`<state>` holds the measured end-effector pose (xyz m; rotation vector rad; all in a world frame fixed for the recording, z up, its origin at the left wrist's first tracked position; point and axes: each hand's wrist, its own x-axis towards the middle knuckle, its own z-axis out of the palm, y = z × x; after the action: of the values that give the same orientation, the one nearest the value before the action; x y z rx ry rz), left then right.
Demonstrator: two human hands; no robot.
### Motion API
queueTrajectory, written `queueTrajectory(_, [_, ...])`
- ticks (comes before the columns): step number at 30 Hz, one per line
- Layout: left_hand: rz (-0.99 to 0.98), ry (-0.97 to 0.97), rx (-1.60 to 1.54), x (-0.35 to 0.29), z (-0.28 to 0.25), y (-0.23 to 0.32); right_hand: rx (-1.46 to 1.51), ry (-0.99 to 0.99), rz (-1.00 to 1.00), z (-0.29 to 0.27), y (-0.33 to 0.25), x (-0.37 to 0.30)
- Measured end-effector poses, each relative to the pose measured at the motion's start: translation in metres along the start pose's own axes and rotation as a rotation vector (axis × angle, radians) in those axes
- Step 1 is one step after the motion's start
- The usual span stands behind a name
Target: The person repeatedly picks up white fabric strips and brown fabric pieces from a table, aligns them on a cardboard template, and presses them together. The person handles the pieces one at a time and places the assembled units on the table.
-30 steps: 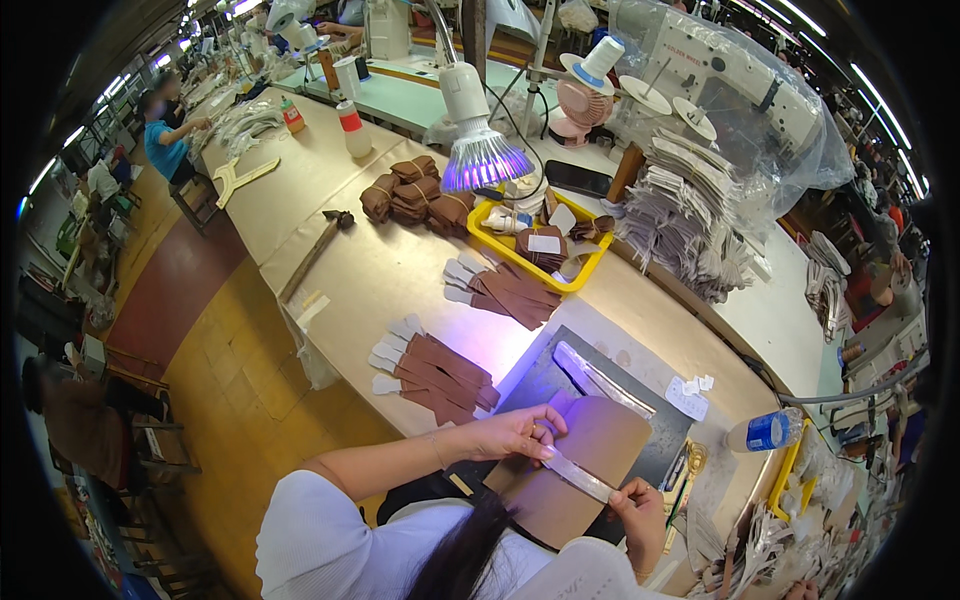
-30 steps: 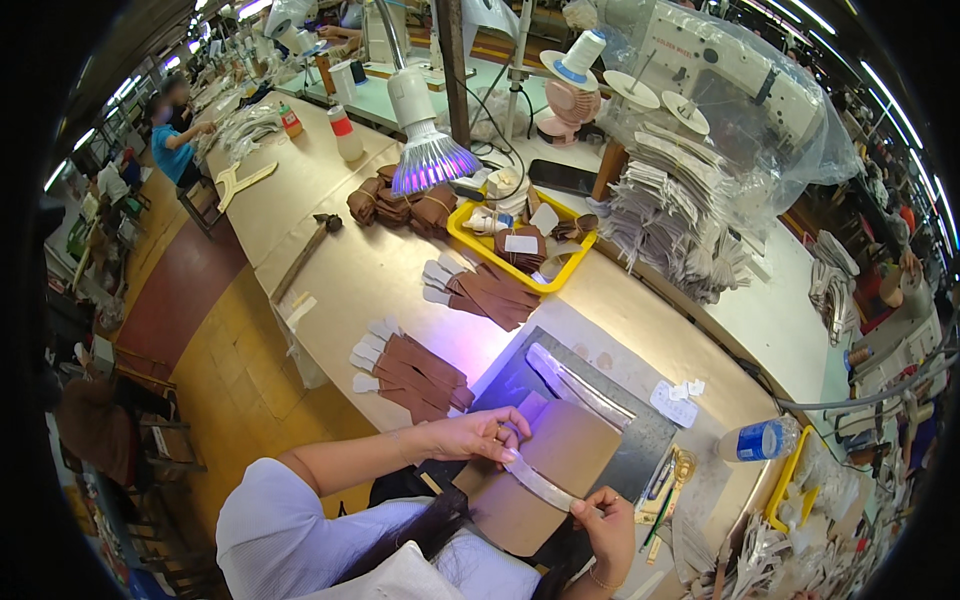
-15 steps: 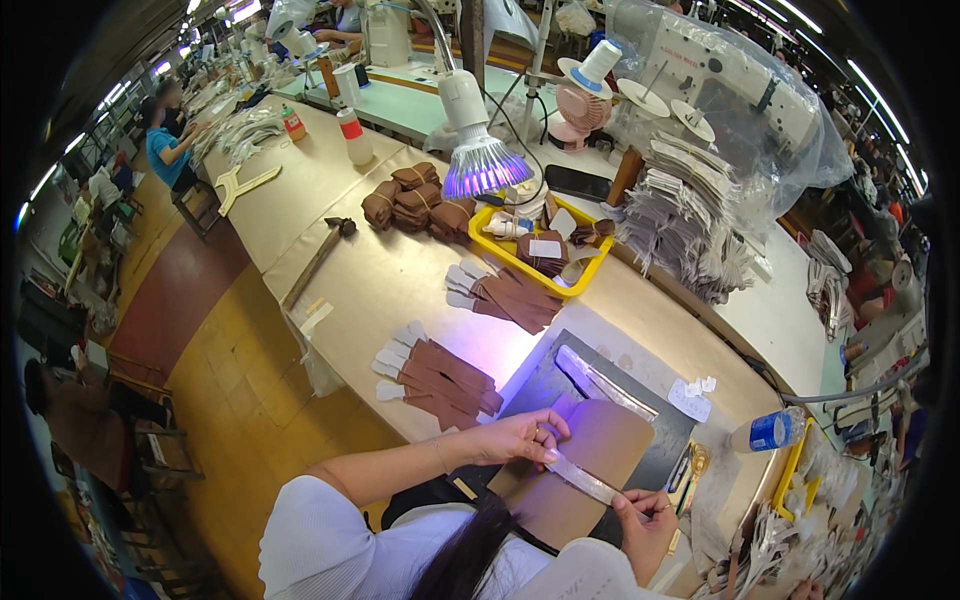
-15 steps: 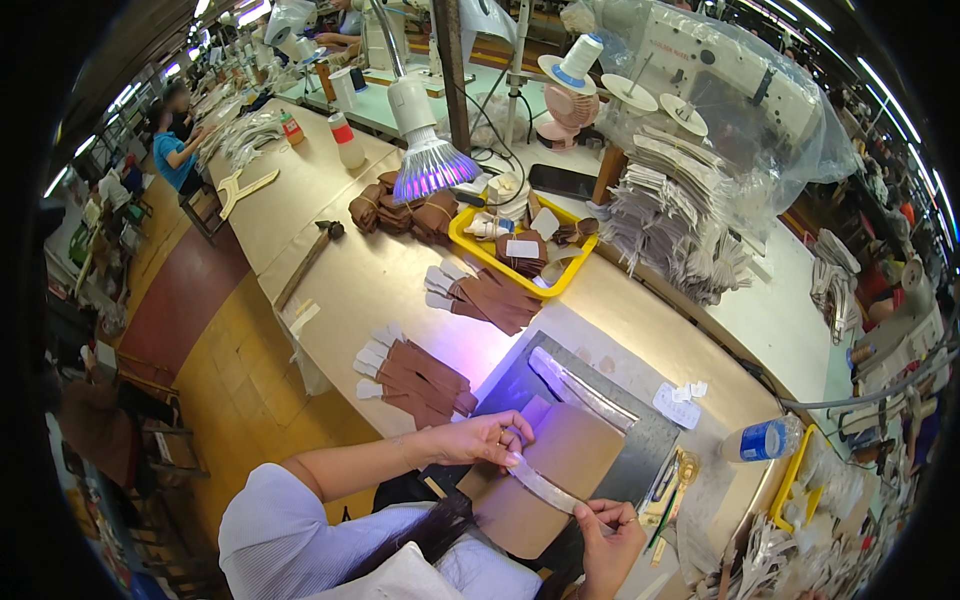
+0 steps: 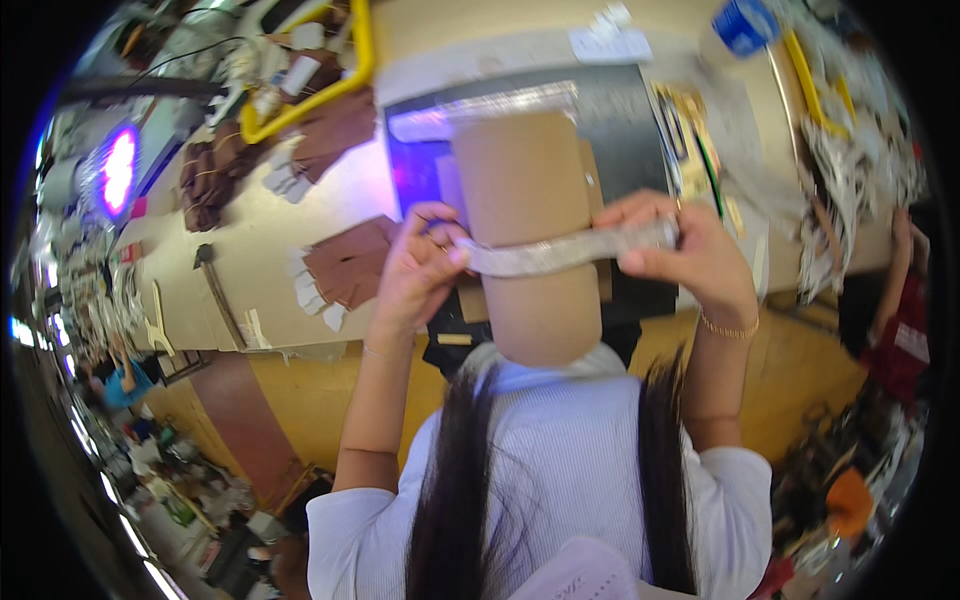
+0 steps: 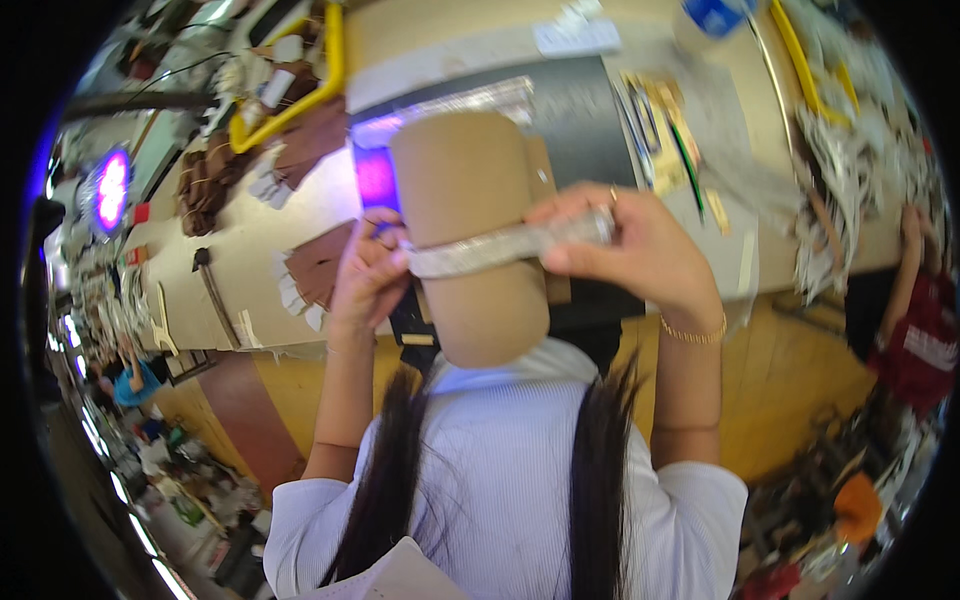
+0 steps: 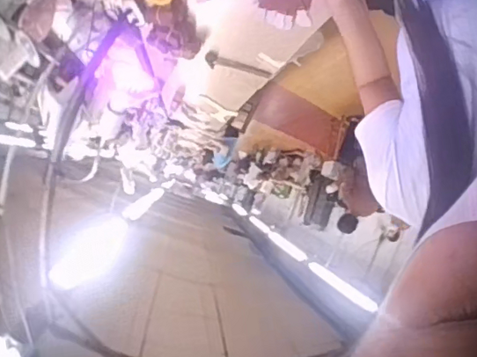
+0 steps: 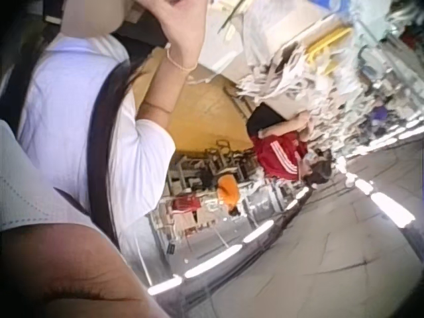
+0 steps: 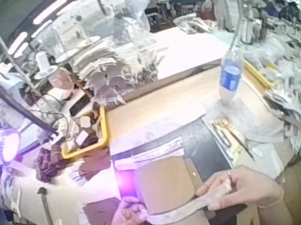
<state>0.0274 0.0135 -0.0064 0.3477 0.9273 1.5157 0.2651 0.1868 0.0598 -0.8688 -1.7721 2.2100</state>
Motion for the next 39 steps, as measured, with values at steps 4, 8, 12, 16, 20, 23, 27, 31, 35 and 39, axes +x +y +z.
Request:
queueTrajectory(4, [-0.002,-0.011,0.026,0.007,0.002,-0.004,0.188,0.112,0.010,0.001,0.020,0.000])
queueTrajectory(8, [0.032,0.023,0.015,0.003,0.001,-0.008,0.277,0.131,-0.009,0.006,0.028,-0.001])
queueTrajectory(12, [0.053,0.034,0.021,0.003,0.004,-0.009,0.290,0.194,-0.004,0.013,0.034,-0.002])
queueTrajectory(16, [0.068,0.027,0.028,0.003,0.006,-0.008,0.288,0.231,-0.079,0.016,0.042,0.002])
queueTrajectory(20, [0.064,0.035,0.020,0.004,0.007,-0.008,0.245,0.276,-0.134,0.020,0.053,0.003])
queueTrajectory(23, [0.070,0.038,0.017,0.005,0.011,-0.008,0.180,0.236,-0.105,0.017,0.055,0.004])
queueTrajectory(27, [0.073,0.037,0.000,0.004,0.010,-0.008,0.137,0.206,-0.038,0.017,0.059,0.004])
queueTrajectory(31, [0.054,0.002,0.045,0.003,-0.001,-0.008,0.480,0.149,0.046,0.016,0.064,0.005])
queueTrajectory(35, [0.064,0.033,0.063,0.005,0.004,-0.009,0.504,0.176,0.041,0.017,0.075,0.007])
queueTrajectory(39, [0.066,0.030,0.030,0.003,0.004,-0.008,0.484,0.191,0.049,0.019,0.071,0.007])
